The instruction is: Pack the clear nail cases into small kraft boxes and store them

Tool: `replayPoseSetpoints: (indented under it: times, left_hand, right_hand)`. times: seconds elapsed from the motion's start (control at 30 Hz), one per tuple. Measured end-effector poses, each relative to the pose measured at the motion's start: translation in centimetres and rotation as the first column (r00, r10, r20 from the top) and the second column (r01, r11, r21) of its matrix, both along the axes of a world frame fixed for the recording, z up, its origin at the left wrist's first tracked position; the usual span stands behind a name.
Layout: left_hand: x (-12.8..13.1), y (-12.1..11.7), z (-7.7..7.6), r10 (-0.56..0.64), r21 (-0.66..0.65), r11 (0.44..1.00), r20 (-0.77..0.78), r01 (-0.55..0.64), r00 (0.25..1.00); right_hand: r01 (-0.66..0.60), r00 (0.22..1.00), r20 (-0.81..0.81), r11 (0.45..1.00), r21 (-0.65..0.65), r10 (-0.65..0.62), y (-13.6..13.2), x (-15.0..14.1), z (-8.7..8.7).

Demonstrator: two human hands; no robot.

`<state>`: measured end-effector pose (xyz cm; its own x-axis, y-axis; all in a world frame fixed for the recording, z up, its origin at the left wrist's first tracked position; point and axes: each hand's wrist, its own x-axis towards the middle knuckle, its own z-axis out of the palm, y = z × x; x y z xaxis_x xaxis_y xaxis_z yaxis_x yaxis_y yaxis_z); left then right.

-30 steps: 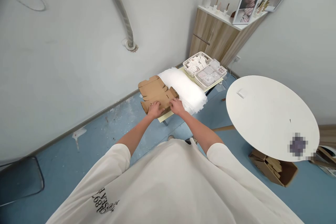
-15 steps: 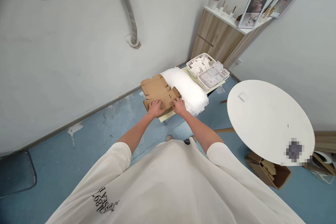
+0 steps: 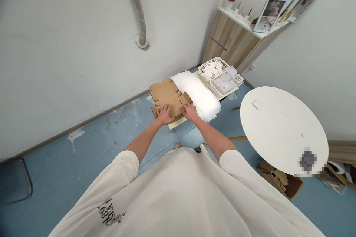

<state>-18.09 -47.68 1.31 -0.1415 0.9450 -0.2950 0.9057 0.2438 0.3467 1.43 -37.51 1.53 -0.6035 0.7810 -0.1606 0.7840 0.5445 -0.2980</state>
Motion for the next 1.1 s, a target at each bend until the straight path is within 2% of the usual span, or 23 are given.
replayPoseSetpoints:
  times: [0.2,0.33,0.43,0.63,0.9,1.1]
  left_hand:
    - [-1.4,0.2,-0.5,-0.020,0.017,1.000,0.073,0.019,0.997]
    - [-1.3,-0.3,-0.7,-0.086,0.046,0.995,-0.020,0.087,0.996]
    - [-0.5,-0.9,-0.2,-0.136,0.075,0.987,-0.108,0.145,0.985]
    - [1.2,-1.6,3.1,-0.267,0.257,0.908,-0.256,0.332,0.929]
    - [2.7,0.2,7.7,-0.240,0.372,0.851,-0.350,0.369,0.906]
    - [5.8,2.8,11.2,-0.310,0.417,0.807,-0.304,0.418,0.901]
  right_hand:
    - [-0.062,0.998,0.027,0.997,0.044,0.061,-0.1,-0.4,0.3]
    - [-0.135,0.990,0.040,0.987,0.091,0.132,-0.5,-1.1,0.3]
    - [-0.173,0.984,0.060,0.976,0.133,0.166,-0.7,-1.7,0.5]
    - [-0.205,0.979,0.071,0.947,0.249,0.194,0.0,-1.9,1.8]
    - [-0.156,0.978,-0.061,0.896,0.416,0.199,2.3,-0.8,5.3]
    - [0.003,0.994,-0.102,0.902,0.431,0.045,2.9,3.0,9.1]
